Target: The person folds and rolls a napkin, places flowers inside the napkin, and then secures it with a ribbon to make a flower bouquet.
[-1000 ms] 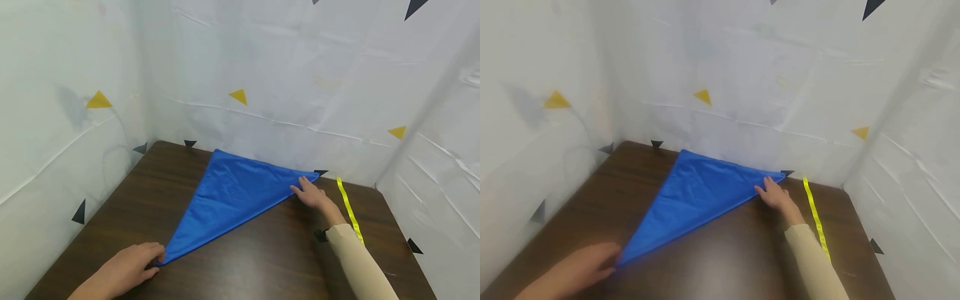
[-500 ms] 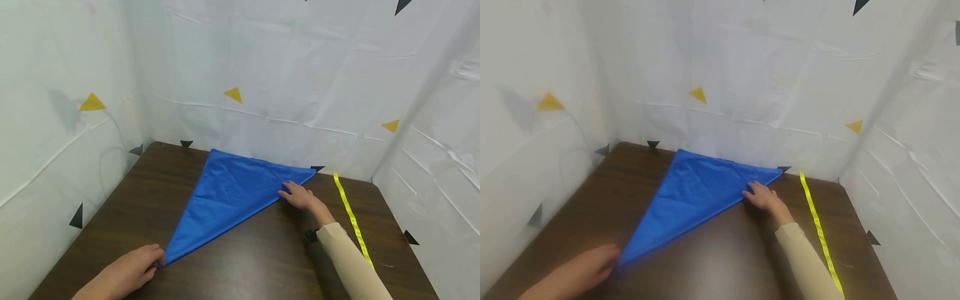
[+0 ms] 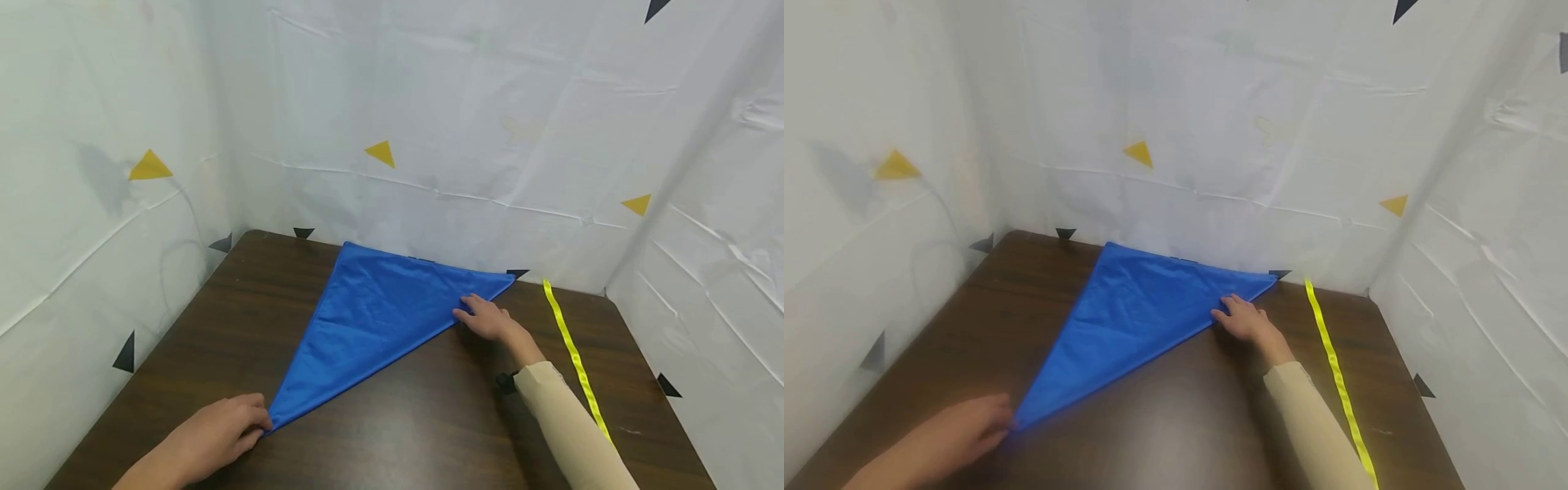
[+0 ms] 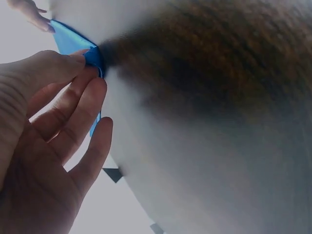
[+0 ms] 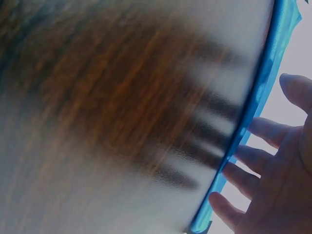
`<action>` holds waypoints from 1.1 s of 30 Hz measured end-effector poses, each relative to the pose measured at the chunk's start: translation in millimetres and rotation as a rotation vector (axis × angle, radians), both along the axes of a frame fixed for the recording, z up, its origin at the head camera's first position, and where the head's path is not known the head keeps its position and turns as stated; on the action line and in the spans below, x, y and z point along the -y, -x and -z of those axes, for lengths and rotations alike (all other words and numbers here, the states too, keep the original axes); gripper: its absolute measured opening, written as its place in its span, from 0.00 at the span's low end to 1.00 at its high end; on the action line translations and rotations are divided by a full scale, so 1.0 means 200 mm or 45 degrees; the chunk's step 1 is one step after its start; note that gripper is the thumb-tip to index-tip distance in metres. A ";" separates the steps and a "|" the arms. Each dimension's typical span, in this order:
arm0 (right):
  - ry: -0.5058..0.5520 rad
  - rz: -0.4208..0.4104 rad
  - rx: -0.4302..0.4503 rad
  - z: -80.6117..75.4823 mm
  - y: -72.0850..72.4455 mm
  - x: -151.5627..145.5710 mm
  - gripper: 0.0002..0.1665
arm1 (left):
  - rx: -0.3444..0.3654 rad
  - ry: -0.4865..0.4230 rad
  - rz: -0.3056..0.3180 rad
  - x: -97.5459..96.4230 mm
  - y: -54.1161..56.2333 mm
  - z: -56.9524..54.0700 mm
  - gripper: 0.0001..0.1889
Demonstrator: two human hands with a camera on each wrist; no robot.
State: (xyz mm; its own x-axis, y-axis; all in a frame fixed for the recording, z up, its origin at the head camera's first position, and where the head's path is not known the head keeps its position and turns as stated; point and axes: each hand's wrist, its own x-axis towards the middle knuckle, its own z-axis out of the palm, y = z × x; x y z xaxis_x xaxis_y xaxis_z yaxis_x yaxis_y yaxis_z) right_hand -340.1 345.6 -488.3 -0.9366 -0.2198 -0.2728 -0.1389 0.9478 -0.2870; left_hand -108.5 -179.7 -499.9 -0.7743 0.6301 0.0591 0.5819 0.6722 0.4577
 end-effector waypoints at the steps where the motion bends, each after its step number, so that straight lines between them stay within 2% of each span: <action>1: -0.001 0.002 -0.005 -0.01 0.00 0.00 0.47 | 0.003 0.016 -0.006 0.00 0.00 0.00 0.06; 4: -0.012 0.006 -0.020 -0.04 -0.03 0.03 0.45 | -0.013 0.053 -0.016 0.00 0.01 0.00 0.07; 10: 0.003 0.019 -0.005 -0.03 -0.04 0.05 0.45 | -0.073 0.052 0.014 0.00 0.00 -0.01 0.07; 16: -0.007 0.016 -0.003 -0.04 -0.03 0.06 0.45 | -0.023 0.014 -0.013 -0.02 0.00 -0.01 0.11; 20: -0.024 0.011 -0.009 -0.04 -0.03 0.06 0.46 | -0.024 -0.028 -0.028 -0.03 0.01 0.00 0.14; 27: -0.033 0.000 -0.022 -0.02 -0.02 0.06 0.45 | -0.051 -0.018 -0.038 -0.04 0.01 0.02 0.10; 33: -0.026 0.009 -0.020 -0.02 -0.02 0.06 0.46 | 0.036 -0.087 -0.052 -0.02 0.00 0.04 0.11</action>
State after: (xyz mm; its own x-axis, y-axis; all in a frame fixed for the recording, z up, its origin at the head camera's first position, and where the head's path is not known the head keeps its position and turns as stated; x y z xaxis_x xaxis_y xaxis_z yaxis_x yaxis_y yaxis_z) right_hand -335.3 332.8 -483.4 -0.9424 -0.2076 -0.2622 -0.1365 0.9545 -0.2651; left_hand -109.0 -174.8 -508.1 -0.8013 0.5931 0.0787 0.5408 0.6617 0.5193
